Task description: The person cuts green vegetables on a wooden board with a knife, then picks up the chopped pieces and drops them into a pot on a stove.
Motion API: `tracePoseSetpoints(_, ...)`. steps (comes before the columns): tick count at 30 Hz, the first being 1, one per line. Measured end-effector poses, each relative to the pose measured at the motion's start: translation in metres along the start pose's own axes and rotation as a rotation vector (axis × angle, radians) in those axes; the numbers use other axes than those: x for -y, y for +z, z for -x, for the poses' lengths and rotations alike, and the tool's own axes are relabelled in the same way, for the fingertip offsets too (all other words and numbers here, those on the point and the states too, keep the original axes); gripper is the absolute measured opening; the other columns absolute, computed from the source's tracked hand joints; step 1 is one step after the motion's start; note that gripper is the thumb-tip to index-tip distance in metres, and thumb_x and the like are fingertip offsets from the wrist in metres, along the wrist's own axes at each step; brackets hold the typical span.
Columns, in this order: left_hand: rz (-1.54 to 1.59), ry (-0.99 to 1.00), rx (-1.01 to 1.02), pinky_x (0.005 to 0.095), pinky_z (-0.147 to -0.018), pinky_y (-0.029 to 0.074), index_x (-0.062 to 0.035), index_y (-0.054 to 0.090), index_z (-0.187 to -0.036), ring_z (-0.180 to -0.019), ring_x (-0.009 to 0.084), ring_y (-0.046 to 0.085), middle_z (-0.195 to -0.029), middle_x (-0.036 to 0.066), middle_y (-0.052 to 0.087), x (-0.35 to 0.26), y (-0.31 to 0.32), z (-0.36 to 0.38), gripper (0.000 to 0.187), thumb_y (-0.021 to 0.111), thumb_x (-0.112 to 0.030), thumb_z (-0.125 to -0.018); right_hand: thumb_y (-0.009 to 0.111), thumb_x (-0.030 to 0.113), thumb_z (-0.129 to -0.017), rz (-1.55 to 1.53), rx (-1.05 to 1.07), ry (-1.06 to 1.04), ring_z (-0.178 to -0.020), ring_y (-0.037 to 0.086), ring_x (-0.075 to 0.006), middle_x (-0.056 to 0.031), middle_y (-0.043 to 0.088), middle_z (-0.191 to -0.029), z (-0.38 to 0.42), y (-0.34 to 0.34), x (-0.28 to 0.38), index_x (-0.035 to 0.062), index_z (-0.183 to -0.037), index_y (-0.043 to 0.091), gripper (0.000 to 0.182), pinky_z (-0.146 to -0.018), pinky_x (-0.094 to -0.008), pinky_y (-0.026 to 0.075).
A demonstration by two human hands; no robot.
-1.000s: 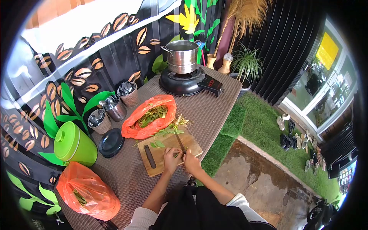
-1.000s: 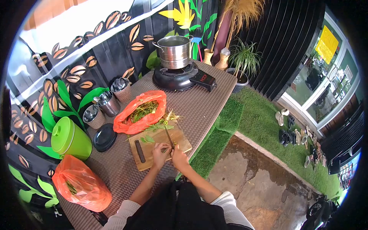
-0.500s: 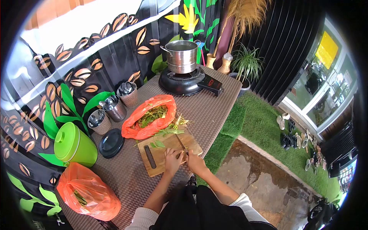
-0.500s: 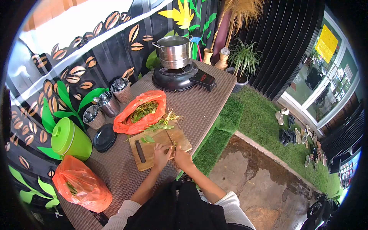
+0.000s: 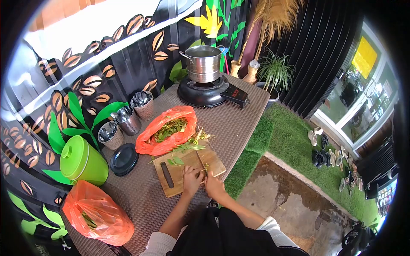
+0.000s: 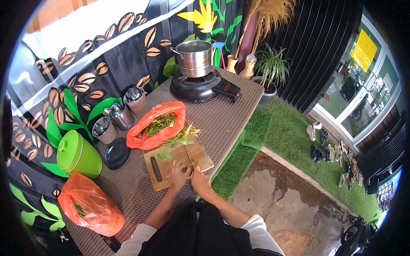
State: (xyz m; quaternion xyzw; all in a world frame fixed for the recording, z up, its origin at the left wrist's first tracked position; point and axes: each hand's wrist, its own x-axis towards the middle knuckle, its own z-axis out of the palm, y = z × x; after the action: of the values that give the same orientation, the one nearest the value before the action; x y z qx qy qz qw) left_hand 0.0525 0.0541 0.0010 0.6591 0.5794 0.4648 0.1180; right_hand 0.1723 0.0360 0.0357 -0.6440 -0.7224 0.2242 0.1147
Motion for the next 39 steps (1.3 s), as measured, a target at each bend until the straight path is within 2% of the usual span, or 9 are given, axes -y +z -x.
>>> tracePoseSetpoints(7, 0.105, -0.084, -0.037, 0.0354, -0.074, 0.046, -0.002, 0.059, -0.094, -0.084, 0.0254, 0.055, -0.078, 0.009, 0.063, 0.004, 0.003, -0.001, 0.022, 0.065, -0.001, -0.073, 0.043, 0.025, -0.092, -0.1, 0.008, -0.094, -0.069, 0.062, -0.045, -0.0264, 0.062, -0.073, -0.02, -0.013, -0.007, 0.0001, -0.103, 0.039, 0.028, -0.061, -0.0525, 0.05)
tracePoseSetpoints(9, 0.099, -0.085, -0.005, 0.0401, -0.083, 0.037, -0.0068, 0.055, -0.098, -0.091, 0.027, 0.052, -0.081, 0.006, 0.064, 0.006, 0.003, -0.001, 0.025, 0.065, -0.01, -0.075, 0.043, 0.025, -0.092, -0.073, -0.005, -0.094, -0.069, 0.062, -0.0455, -0.0269, 0.062, -0.073, -0.013, -0.01, -0.01, -0.0003, -0.104, 0.039, 0.028, -0.061, -0.0525, 0.05)
tracePoseSetpoints(13, 0.124, -0.119, 0.022, 0.04, -0.082, 0.037, -0.0063, 0.056, -0.097, -0.09, 0.0269, 0.052, -0.08, 0.006, 0.064, -0.002, -0.003, -0.002, 0.023, 0.065, -0.009, -0.075, 0.043, 0.025, -0.093, -0.053, 0.048, 0.044, -0.074, 0.061, -0.0462, -0.0296, 0.061, -0.078, 0.002, -0.002, 0.004, -0.0017, -0.104, 0.039, 0.03, -0.064, -0.0523, 0.05)
tracePoseSetpoints(15, 0.101, -0.056, 0.009, 0.0359, -0.075, 0.047, -0.0023, 0.055, -0.096, -0.084, 0.0249, 0.057, -0.084, 0.01, 0.06, -0.004, -0.005, -0.003, 0.024, 0.063, 0.001, -0.074, 0.043, 0.025, -0.093, -0.08, 0.05, 0.031, -0.075, 0.062, -0.0459, -0.0298, 0.061, -0.078, -0.009, 0.0, 0.001, -0.0017, -0.105, 0.039, 0.03, -0.065, -0.0526, 0.05)
tracePoseSetpoints(21, 0.109, -0.089, -0.001, 0.0342, -0.073, 0.047, -0.0019, 0.055, -0.093, -0.083, 0.0261, 0.058, -0.083, 0.011, 0.059, 0.002, 0.0, -0.001, 0.022, 0.064, 0.003, -0.073, 0.044, 0.026, -0.092, -0.095, 0.005, -0.061, -0.071, 0.062, -0.0448, -0.0272, 0.062, -0.075, -0.011, -0.002, -0.008, -0.0003, -0.105, 0.039, 0.03, -0.064, -0.0536, 0.05)
tracePoseSetpoints(24, 0.167, -0.162, 0.033, 0.0394, -0.081, 0.037, -0.0064, 0.056, -0.092, -0.087, 0.0275, 0.051, -0.079, 0.007, 0.061, -0.002, -0.004, -0.002, 0.019, 0.064, -0.008, -0.075, 0.044, 0.027, -0.092, -0.046, 0.02, 0.005, -0.071, 0.063, -0.0437, -0.0255, 0.062, -0.074, -0.001, 0.006, 0.002, 0.0001, -0.104, 0.04, 0.03, -0.064, -0.052, 0.05)
tracePoseSetpoints(28, 0.17, -0.168, 0.042, 0.04, -0.08, 0.038, -0.0064, 0.056, -0.09, -0.087, 0.0287, 0.052, -0.081, 0.008, 0.06, 0.002, -0.003, 0.004, 0.016, 0.064, -0.008, -0.076, 0.045, 0.026, -0.091, -0.076, -0.049, -0.015, -0.068, 0.063, -0.0427, -0.0255, 0.062, -0.07, -0.015, 0.007, -0.002, 0.0014, -0.105, 0.039, 0.029, -0.059, -0.0518, 0.05)
tracePoseSetpoints(33, -0.062, 0.057, 0.04, 0.0392, -0.076, 0.038, -0.0048, 0.058, -0.09, -0.084, 0.0272, 0.056, -0.08, 0.008, 0.061, 0.001, -0.006, 0.007, 0.014, 0.064, -0.006, -0.077, 0.043, 0.026, -0.093, -0.028, -0.028, -0.019, -0.068, 0.063, -0.0422, -0.0253, 0.061, -0.07, -0.008, -0.001, -0.008, 0.0013, -0.103, 0.038, 0.027, -0.059, -0.0517, 0.05)
tracePoseSetpoints(39, 0.189, -0.123, 0.13, 0.0393, -0.077, 0.042, -0.0037, 0.06, -0.088, -0.086, 0.0266, 0.055, -0.079, 0.01, 0.061, -0.001, -0.001, -0.007, 0.012, 0.064, -0.009, -0.078, 0.041, 0.025, -0.093, -0.086, 0.044, -0.046, -0.075, 0.062, -0.0446, -0.0279, 0.061, -0.074, -0.01, -0.017, -0.012, -0.0002, -0.104, 0.038, 0.027, -0.067, -0.0522, 0.049)
